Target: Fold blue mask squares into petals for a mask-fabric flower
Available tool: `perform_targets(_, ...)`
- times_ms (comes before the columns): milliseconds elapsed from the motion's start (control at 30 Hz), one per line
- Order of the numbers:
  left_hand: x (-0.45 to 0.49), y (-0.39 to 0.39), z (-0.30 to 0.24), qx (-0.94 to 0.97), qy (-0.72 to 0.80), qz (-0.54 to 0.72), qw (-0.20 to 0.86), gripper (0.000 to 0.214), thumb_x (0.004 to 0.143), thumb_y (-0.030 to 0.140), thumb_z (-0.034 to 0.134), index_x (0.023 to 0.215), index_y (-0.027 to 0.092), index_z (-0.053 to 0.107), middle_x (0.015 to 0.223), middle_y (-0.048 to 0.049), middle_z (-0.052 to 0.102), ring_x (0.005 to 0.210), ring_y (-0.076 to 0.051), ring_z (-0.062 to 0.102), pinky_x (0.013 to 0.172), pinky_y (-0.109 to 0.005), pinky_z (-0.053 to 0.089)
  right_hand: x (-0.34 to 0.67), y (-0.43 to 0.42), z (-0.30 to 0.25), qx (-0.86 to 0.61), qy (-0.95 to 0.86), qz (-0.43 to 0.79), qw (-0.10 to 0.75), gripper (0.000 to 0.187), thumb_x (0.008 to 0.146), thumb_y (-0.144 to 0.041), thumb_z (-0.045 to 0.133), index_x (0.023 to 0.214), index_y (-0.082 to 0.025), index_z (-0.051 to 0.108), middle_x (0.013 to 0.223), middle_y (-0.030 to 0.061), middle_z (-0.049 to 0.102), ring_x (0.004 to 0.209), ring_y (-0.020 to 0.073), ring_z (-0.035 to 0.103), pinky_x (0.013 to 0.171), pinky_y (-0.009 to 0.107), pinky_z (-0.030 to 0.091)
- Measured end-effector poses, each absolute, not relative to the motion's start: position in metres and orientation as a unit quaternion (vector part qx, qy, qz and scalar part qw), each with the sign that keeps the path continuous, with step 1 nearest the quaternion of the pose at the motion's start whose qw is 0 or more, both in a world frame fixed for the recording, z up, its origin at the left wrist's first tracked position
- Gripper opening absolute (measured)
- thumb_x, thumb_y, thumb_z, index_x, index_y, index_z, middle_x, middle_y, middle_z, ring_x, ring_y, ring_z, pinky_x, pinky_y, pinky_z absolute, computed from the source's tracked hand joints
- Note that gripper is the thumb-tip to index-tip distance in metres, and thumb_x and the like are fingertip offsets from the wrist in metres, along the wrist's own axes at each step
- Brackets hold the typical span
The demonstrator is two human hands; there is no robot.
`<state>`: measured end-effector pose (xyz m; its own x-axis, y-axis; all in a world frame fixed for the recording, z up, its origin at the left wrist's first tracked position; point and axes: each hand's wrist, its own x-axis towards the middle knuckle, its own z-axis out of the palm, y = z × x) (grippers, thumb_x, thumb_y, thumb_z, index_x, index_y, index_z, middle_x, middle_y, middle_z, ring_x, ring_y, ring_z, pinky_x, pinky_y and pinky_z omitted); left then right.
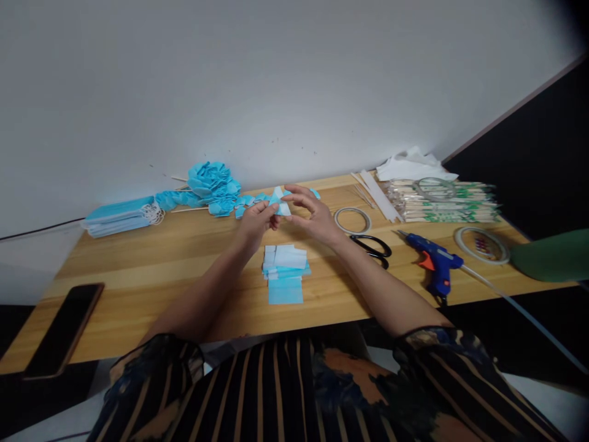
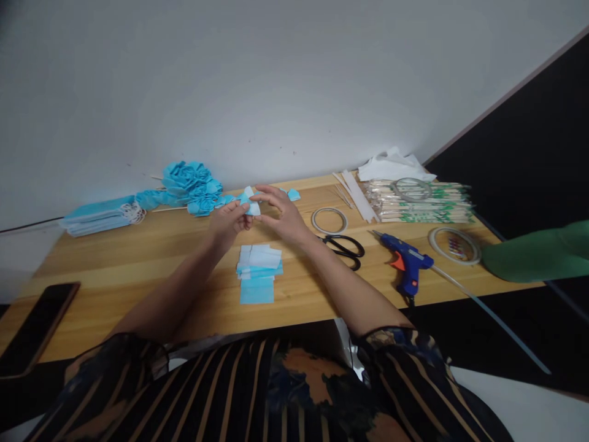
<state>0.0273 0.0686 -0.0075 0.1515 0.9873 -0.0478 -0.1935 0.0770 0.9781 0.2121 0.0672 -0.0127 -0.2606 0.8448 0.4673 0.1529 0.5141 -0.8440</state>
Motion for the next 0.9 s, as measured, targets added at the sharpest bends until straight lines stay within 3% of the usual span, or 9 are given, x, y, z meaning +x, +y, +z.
perform_targets(100,0.027,0.069,-0.009,0.448,0.410,0.477,0.636,0.028,0.084,0.035,0.078,0.078,0.016,0.059,0.058,0.0023,0.061,0.052,-0.008,0.056,0.054,-0.021,0.043,0.213,0.068,-0.014,-0.348,-0.741,0.303,0.487,0.022,0.089,-0.035,0.075,0.110,-0.032,0.077,0.150,0.0053,0.060,0.143,0.0280,0.052,0.122,0.054,0.035)
perform_targets(300,0.031,0.066,-0.006,0.448,0.416,0.464,0.641,0.029,0.083,0.036,0.079,0.077,0.016,0.058,0.057,0.0032,0.059,0.051,-0.008,0.055,0.054,-0.021,0.042,0.211,0.073,-0.021,-0.338,-0.743,0.300,0.494,0.006,0.090,-0.031,0.074,0.089,-0.028,0.079,0.141,0.0046,0.065,0.134,0.0280,0.057,0.119,0.054,0.037)
perform_targets(533,0.032,0.065,-0.001,0.497,0.443,0.481,0.571,0.027,0.084,0.030,0.077,0.069,0.016,0.060,0.058,0.0015,0.062,0.053,-0.008,0.055,0.054,-0.020,0.043,0.211,0.076,-0.025,-0.329,-0.716,0.353,0.505,0.014,0.087,-0.040,0.077,0.086,-0.026,0.079,0.125,0.0062,0.071,0.126,0.0269,0.062,0.114,0.049,0.041)
perform_targets(733,0.033,0.063,-0.001,0.543,0.447,0.490,0.515,0.034,0.081,0.040,0.080,0.066,0.017,0.061,0.058,0.0024,0.062,0.052,-0.008,0.053,0.054,-0.021,0.043,0.205,0.072,-0.023,-0.341,-0.647,0.455,0.508,0.021,0.084,-0.042,0.076,0.083,-0.022,0.073,0.086,0.0021,0.073,0.086,0.0189,0.067,0.088,0.038,0.051)
perform_targets(900,0.033,0.061,-0.002,0.553,0.438,0.499,0.503,0.034,0.081,0.042,0.081,0.067,0.017,0.062,0.060,0.0017,0.063,0.054,-0.009,0.055,0.056,-0.022,0.045,0.202,0.071,-0.020,-0.351,-0.614,0.480,0.519,0.031,0.079,-0.049,0.081,0.078,-0.021,0.067,0.077,-0.0005,0.068,0.076,0.0162,0.062,0.081,0.035,0.050)
